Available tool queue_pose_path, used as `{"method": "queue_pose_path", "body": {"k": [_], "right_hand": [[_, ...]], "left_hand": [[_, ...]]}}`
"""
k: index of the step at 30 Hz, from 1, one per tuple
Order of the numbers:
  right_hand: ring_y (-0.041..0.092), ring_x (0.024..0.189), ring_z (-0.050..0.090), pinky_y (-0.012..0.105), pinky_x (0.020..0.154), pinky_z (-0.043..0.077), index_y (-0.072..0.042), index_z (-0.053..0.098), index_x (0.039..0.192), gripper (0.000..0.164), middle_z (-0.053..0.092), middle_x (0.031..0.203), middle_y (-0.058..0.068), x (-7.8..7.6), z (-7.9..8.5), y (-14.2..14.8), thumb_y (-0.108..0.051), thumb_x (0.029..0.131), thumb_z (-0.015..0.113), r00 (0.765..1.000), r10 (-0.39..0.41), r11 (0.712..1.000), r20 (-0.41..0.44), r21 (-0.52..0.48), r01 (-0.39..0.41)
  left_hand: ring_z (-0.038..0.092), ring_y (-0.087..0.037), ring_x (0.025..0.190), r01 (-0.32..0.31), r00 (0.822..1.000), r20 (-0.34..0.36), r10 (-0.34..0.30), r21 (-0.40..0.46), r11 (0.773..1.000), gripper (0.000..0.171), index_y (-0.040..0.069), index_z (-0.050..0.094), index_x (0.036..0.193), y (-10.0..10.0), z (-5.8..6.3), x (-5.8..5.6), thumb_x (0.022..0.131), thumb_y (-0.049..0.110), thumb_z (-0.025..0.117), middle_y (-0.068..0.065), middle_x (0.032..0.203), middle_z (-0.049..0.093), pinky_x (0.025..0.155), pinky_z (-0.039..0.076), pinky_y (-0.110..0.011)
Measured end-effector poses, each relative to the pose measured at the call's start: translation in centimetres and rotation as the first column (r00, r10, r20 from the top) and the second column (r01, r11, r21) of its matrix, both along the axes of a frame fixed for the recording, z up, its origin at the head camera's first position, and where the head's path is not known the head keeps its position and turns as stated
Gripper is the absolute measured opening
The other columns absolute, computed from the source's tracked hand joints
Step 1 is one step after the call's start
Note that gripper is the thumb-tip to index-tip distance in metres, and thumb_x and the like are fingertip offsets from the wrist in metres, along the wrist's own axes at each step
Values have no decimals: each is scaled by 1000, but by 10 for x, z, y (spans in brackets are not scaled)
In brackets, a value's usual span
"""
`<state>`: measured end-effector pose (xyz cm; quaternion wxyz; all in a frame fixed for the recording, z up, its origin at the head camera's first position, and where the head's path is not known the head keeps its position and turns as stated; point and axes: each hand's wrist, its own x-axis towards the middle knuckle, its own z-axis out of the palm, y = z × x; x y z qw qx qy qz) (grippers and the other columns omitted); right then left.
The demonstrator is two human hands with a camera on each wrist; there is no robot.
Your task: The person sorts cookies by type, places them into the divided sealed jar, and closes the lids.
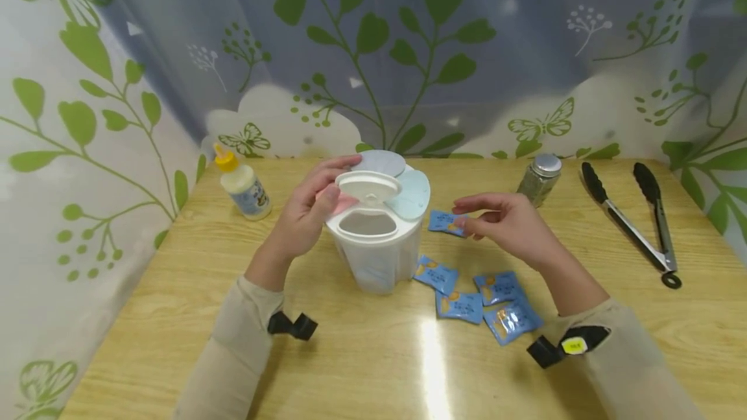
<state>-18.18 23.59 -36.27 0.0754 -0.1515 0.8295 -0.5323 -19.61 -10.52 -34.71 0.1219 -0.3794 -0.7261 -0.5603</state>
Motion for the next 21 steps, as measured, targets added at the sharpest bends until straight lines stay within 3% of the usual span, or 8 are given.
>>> {"method": "queue_pose_path", "body": {"k": [6,10,17,21], "right_hand": [[11,83,73,31,70,59,1,63,129,41,72,110,-15,-14,-18,6,-20,94,70,1000,-12,999,-17,41,13],[16,80,72,33,66,57,-3,64,129,40,70,111,-17,-21,-28,8,-21,94,72,1000,-15,998,-10,66,15],[18,88,73,33,72,59,-4,62,132,46,66,129,17,-34,-41,6,-26,93,72,999,6,995,41,104,-10],[15,90,72,31,74,58,-6,63,132,46,63,132,20,-41,-47,4,-28,92,73,998,9,991,69,134,-18]], "left_hand": [[44,-25,141,5,1000,-11,-5,4,1000,56,-1,63,109,1,-1,0,105,49,39,-18,144,51,116,37,-42],[43,-25,141,11,1000,-15,-11,7,1000,55,-1,64,110,0,-2,-1,106,48,40,-17,145,51,117,37,-42],[43,-23,141,7,1000,-15,-7,-3,1000,56,-1,63,110,0,0,-1,106,49,39,-17,145,51,116,37,-41],[43,-23,141,-1,1000,-20,1,-9,1000,56,0,64,110,-1,-1,-1,105,50,39,-17,145,51,116,37,-42]]}}
